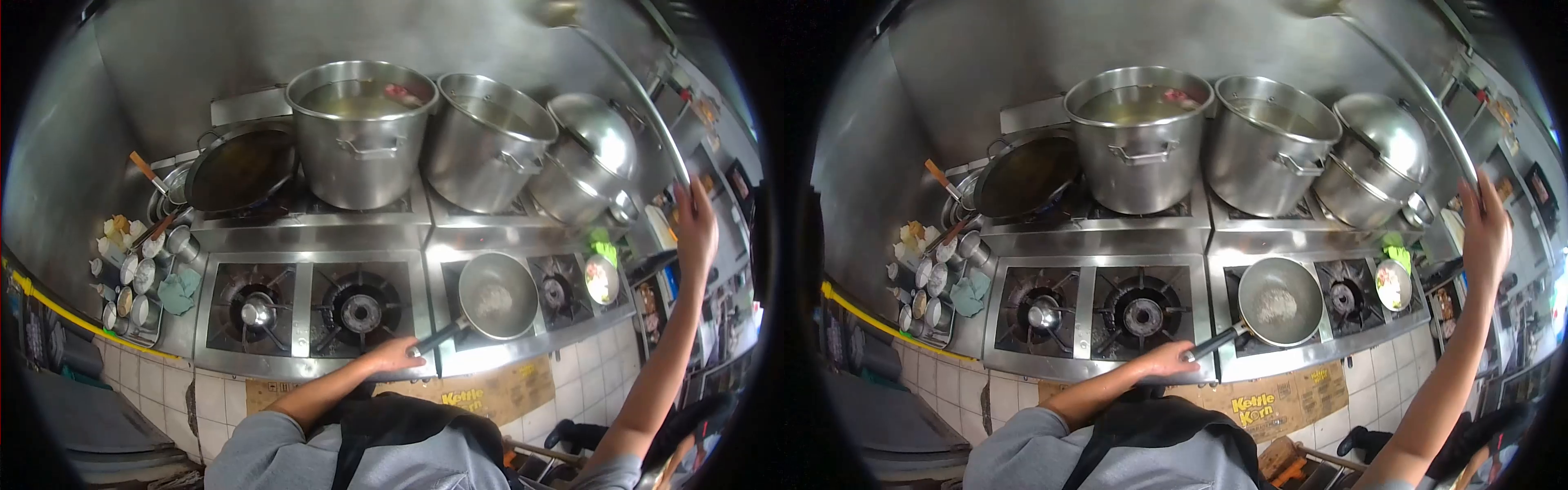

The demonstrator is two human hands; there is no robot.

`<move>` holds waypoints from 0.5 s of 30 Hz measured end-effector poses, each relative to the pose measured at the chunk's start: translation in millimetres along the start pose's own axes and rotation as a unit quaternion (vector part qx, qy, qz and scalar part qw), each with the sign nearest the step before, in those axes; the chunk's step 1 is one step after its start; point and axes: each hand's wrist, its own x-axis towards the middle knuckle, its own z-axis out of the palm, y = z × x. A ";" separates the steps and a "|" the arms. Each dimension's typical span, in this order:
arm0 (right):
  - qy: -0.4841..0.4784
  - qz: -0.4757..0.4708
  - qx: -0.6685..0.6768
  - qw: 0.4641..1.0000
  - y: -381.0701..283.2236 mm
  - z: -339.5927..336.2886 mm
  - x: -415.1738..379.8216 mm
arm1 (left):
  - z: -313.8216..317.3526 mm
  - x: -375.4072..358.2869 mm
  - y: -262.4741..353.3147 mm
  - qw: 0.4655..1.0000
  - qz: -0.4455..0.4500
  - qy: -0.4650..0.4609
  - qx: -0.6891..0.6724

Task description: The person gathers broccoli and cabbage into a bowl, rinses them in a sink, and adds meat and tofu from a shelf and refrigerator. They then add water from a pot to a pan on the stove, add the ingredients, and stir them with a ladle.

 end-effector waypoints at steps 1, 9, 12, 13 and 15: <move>0.023 -0.061 -0.017 0.998 -39.0 14.8 20.2 | 1.0 1.4 -6.1 1.000 0.009 -0.009 -0.001; 0.039 -0.383 -0.171 0.907 -225.3 131.9 86.8 | -32.8 -13.4 -23.1 0.999 0.005 0.008 -0.051; 0.018 -0.406 -0.176 0.896 -255.0 155.3 80.9 | -56.9 -30.9 -36.9 0.993 -0.020 0.049 -0.106; 0.017 -0.415 -0.181 0.891 -260.9 161.0 79.4 | -67.5 -38.8 -37.5 0.991 -0.043 0.049 -0.116; 0.016 -0.425 -0.186 0.886 -269.3 168.0 76.5 | -77.5 -52.8 -53.9 0.990 -0.051 0.074 -0.113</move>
